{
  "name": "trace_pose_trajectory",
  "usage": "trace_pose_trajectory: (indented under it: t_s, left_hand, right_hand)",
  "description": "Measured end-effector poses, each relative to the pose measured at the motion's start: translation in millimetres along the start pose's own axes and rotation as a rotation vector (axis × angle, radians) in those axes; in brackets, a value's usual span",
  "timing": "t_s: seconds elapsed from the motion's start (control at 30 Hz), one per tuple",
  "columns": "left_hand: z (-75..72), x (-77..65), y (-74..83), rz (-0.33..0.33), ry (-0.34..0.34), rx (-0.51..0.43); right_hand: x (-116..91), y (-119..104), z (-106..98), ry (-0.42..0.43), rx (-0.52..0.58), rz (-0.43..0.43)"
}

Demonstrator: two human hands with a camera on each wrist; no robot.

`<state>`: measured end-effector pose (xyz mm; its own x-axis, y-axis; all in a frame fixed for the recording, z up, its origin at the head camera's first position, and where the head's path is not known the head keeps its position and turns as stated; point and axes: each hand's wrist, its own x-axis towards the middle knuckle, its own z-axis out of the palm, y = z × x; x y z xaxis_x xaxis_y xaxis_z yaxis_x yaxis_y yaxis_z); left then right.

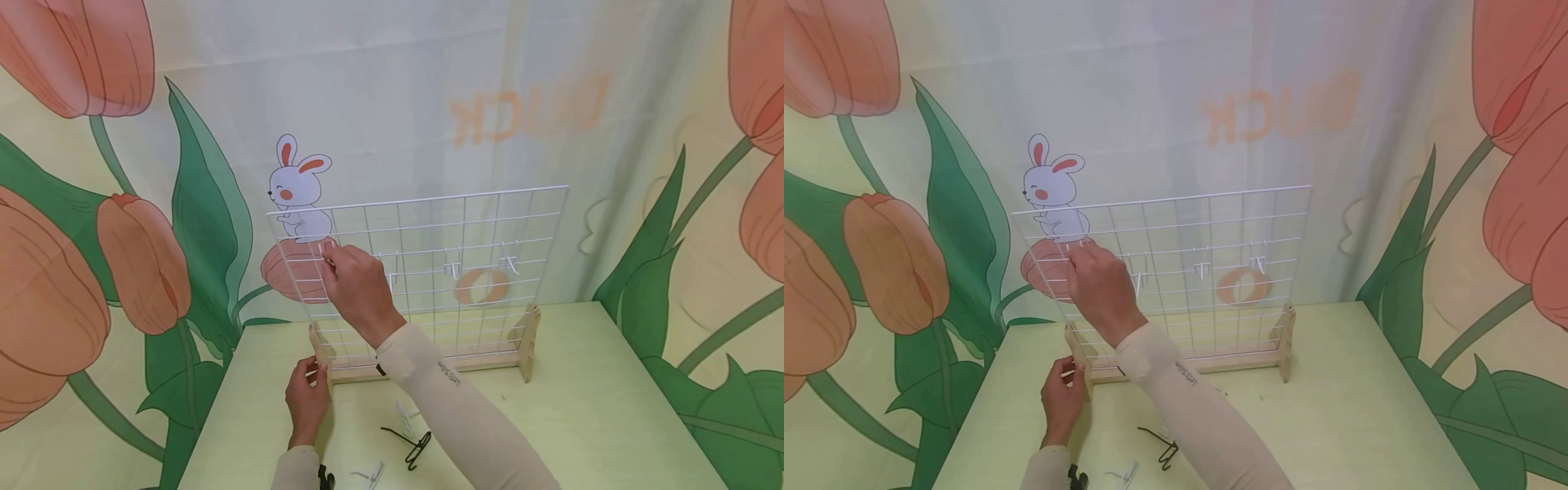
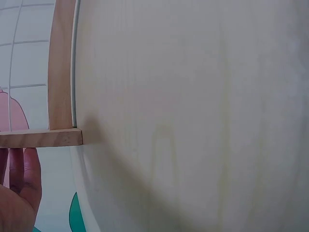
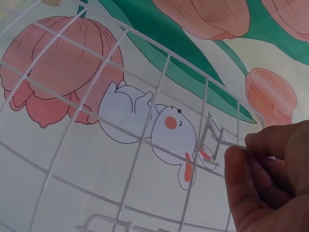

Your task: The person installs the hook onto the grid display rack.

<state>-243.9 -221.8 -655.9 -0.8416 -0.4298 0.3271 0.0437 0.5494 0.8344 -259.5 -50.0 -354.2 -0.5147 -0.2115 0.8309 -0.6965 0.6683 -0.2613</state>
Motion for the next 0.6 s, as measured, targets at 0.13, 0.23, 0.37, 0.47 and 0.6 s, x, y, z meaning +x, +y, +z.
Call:
trace_pose_trajectory:
  t_s: [0.13, 0.23, 0.37, 0.47, 0.6]
  left_hand:
    - [0.3, -0.1, -0.6, 0.009, 0.003, 0.002]
    - [0.5, 0.1, -1.0, 0.014, 0.006, 0.002]
    - [-0.1, 0.2, -0.6, 0.002, -0.001, 0.002]
    - [-0.8, 0.2, 0.5, -0.011, -0.012, 0.000]
    - [-2.0, 0.0, 1.5, -0.013, -0.018, -0.006]
  right_hand:
    - [-0.8, 1.3, 5.3, -0.024, -0.017, 0.012]
    - [-2.4, 2.2, 8.8, -0.034, -0.036, 0.006]
    - [-4.4, 2.9, 12.1, -0.032, -0.064, -0.008]
    - [-5.7, 1.8, 13.1, -0.038, -0.060, -0.009]
    - [-7.6, -0.6, 14.3, -0.062, -0.049, 0.001]
